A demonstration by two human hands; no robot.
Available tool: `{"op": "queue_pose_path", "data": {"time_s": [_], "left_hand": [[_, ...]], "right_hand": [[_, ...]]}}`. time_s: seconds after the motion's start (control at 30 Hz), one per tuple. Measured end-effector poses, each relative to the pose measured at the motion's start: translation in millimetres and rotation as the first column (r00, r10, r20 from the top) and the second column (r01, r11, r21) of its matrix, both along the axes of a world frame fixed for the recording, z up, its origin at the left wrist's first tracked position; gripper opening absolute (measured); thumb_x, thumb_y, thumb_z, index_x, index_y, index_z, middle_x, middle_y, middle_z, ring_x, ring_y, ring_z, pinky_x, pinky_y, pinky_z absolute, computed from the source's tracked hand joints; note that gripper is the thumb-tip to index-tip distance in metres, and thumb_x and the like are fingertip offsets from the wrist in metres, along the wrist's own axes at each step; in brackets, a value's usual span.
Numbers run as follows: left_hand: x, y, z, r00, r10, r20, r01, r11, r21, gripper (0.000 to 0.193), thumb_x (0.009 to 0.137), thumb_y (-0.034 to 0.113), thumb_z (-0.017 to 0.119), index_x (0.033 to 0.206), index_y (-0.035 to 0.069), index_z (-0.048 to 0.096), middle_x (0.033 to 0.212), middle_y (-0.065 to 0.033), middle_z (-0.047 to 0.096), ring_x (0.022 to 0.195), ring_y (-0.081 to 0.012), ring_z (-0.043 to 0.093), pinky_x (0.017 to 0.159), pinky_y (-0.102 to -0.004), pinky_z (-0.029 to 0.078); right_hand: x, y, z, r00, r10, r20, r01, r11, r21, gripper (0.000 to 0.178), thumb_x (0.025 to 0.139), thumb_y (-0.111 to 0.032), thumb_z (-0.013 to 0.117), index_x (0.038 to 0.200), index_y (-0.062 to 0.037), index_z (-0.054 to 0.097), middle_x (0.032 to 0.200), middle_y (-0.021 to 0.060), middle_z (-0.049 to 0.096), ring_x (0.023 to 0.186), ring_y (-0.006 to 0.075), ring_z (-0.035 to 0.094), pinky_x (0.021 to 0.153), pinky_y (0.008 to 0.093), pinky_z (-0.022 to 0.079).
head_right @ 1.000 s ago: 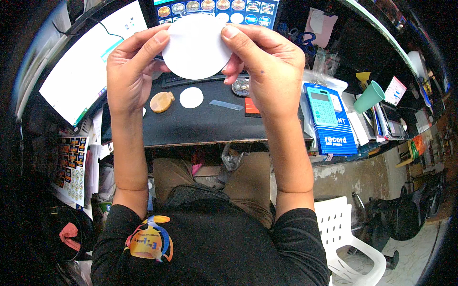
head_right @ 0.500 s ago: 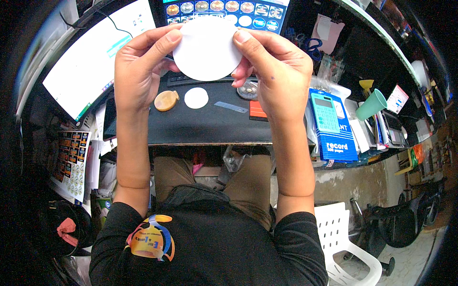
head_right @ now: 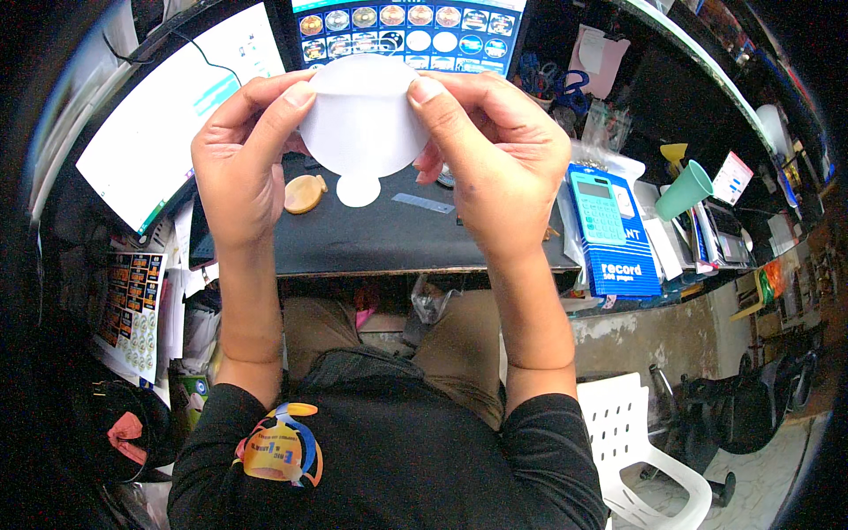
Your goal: The person assembles round medals by placing a white circular backing onto a medal, smoothing it with a red plastic card, and attaching a ribbon. The person repeats this process for several medals, handling each one individually and inspecting the backing before assembly.
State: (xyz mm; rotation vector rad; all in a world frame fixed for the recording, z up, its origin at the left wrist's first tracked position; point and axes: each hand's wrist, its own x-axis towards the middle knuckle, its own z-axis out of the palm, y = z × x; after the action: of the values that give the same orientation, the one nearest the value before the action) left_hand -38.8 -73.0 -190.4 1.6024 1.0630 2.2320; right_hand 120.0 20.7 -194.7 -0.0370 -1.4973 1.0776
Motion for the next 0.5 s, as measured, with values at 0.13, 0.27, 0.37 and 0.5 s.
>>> {"op": "queue_pose_path", "data": {"time_s": [0.13,0.27,0.37,0.5], "left_hand": [[7,3,-8,0.998,0.065,0.023,-0.066,0.997,0.029,0.014,0.087,0.006,0.070,0.098,-0.002,0.071,0.084,-0.0042,0.069,0.072,-0.0048,0.060,0.064,-0.0182,0.048],[11,14,-20,0.987,0.160,0.010,-0.161,0.986,0.038,0.011,0.087,0.004,0.069,0.095,-0.003,0.070,0.086,-0.0039,0.069,0.073,-0.0047,0.059,0.064,-0.0182,0.047],[15,20,-33,0.975,0.224,0.005,-0.223,0.974,-0.030,0.008,0.085,0.002,0.069,0.092,-0.002,0.070,0.083,-0.0018,0.066,0.073,-0.0052,0.058,0.064,-0.0189,0.047],[21,24,-56,0.945,0.324,-0.055,-0.328,0.939,-0.106,0.006,0.084,0.004,0.070,0.089,0.000,0.071,0.079,-0.0023,0.063,0.071,-0.0064,0.059,0.062,-0.0197,0.046]], "right_hand": [[-2,-5,-4,0.998,-0.070,-0.001,0.070,0.997,-0.035,0.012,0.088,-0.006,0.068,0.095,0.0044,0.069,0.075,0.0074,0.066,0.051,0.0073,0.054,0.044,0.0192,0.041],[-12,0,-13,0.997,-0.078,-0.009,0.077,0.994,-0.072,0.008,0.087,-0.008,0.071,0.090,-0.0005,0.068,0.075,0.0021,0.065,0.054,0.0035,0.052,0.047,0.0160,0.036],[-22,10,-21,0.967,-0.208,0.149,0.225,0.968,-0.111,0.022,0.080,-0.016,0.080,0.079,-0.0035,0.062,0.070,-0.0034,0.057,0.062,0.0025,0.049,0.056,0.0183,0.041],[-33,16,-44,0.895,-0.379,0.237,0.387,0.922,0.011,0.042,0.070,-0.028,0.087,0.077,-0.0031,0.054,0.068,-0.0001,0.053,0.062,0.0082,0.049,0.057,0.0255,0.045]]}}
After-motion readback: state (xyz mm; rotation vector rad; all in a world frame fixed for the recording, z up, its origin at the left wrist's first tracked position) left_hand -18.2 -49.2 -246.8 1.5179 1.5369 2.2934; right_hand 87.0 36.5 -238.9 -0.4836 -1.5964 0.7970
